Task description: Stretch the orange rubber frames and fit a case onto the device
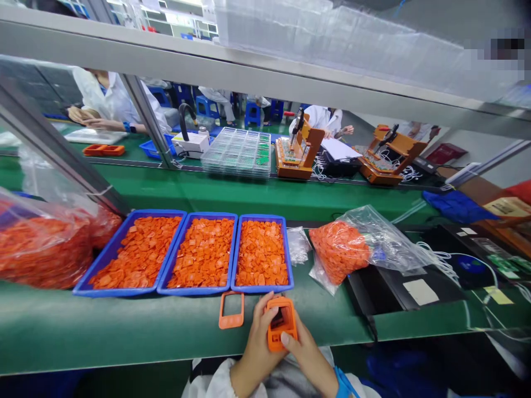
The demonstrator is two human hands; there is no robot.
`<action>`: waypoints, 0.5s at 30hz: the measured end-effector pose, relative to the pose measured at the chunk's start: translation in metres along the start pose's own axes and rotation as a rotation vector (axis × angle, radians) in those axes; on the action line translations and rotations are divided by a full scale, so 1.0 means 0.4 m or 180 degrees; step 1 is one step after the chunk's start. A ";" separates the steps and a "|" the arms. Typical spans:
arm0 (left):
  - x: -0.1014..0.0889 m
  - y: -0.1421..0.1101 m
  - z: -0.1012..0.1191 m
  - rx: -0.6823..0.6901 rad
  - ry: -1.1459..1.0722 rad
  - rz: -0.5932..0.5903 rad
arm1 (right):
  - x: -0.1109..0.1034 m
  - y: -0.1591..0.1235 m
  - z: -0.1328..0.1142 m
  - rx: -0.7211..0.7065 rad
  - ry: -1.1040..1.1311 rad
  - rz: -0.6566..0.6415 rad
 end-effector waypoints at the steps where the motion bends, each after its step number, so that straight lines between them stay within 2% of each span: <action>1: 0.001 0.000 0.002 0.0029 0.0051 -0.0009 | -0.004 -0.003 0.008 -0.0025 0.0025 0.0012; 6: 0.011 0.002 0.005 0.0039 0.0143 -0.0156 | -0.015 -0.020 0.031 -0.0082 0.0074 0.0003; 15: 0.010 0.025 -0.005 -0.0012 0.0143 -0.0407 | -0.037 -0.016 -0.014 -0.0058 0.0065 -0.0255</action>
Point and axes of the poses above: each hand's wrist, its own y-axis towards the middle knuckle, its own x-axis out of the palm, z = x × y, the point moved 8 cm from there along y, towards the middle knuckle, and after that the axes turned 4 degrees about -y, right-handed, at the moved point
